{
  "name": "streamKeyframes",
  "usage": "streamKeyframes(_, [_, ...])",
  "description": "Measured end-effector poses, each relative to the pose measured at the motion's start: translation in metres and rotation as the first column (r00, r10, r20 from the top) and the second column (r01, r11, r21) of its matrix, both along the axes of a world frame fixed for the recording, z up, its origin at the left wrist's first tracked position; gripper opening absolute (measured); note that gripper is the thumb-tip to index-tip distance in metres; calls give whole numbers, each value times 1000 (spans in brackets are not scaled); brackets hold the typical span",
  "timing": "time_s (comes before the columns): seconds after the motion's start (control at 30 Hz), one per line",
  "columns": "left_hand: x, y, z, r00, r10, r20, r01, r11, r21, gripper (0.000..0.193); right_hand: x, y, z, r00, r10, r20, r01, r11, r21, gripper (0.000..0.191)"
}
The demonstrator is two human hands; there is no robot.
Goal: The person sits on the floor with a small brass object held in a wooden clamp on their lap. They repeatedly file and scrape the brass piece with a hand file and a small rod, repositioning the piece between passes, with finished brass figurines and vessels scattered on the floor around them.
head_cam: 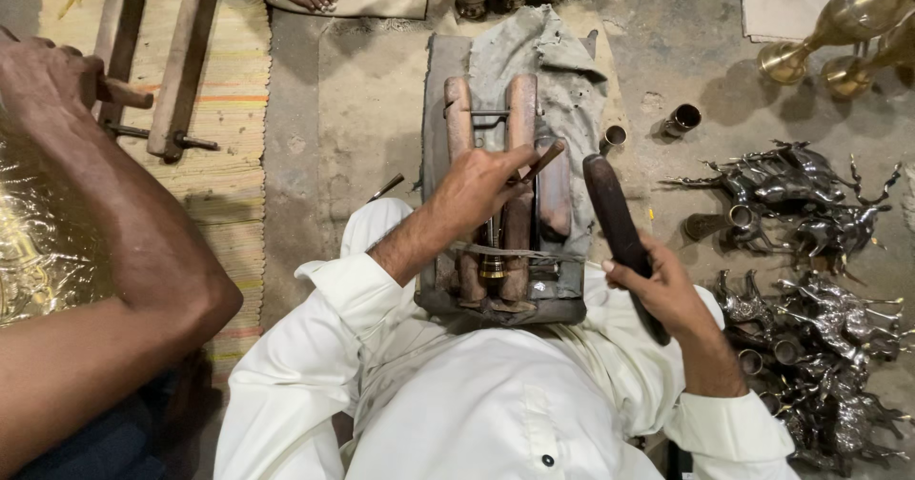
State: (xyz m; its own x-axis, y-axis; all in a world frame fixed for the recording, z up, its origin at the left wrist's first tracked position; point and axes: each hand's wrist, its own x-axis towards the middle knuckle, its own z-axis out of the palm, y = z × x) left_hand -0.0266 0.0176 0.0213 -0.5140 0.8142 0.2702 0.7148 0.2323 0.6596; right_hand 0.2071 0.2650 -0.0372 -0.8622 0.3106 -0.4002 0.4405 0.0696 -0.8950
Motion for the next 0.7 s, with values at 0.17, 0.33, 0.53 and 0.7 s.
streamKeyframes(0.17, [1,2,-1,993,-24,-119,26,999,21,45,-13,3,21,977,-27,-212,103,928,357,45])
streamKeyframes(0.33, [-2,18,-1,978,-82,-191,58,990,-127,28,-23,11,69,978,178,-111,19,454,891,53])
streamKeyframes(0.53, [-11,33,-9,953,-155,-259,116,980,-161,28,-17,3,73,993,111,-41,-21,504,864,50])
streamKeyframes(0.7, [-15,35,-16,941,-204,-270,143,962,-231,20,-6,4,52,996,86,15,-61,577,814,46])
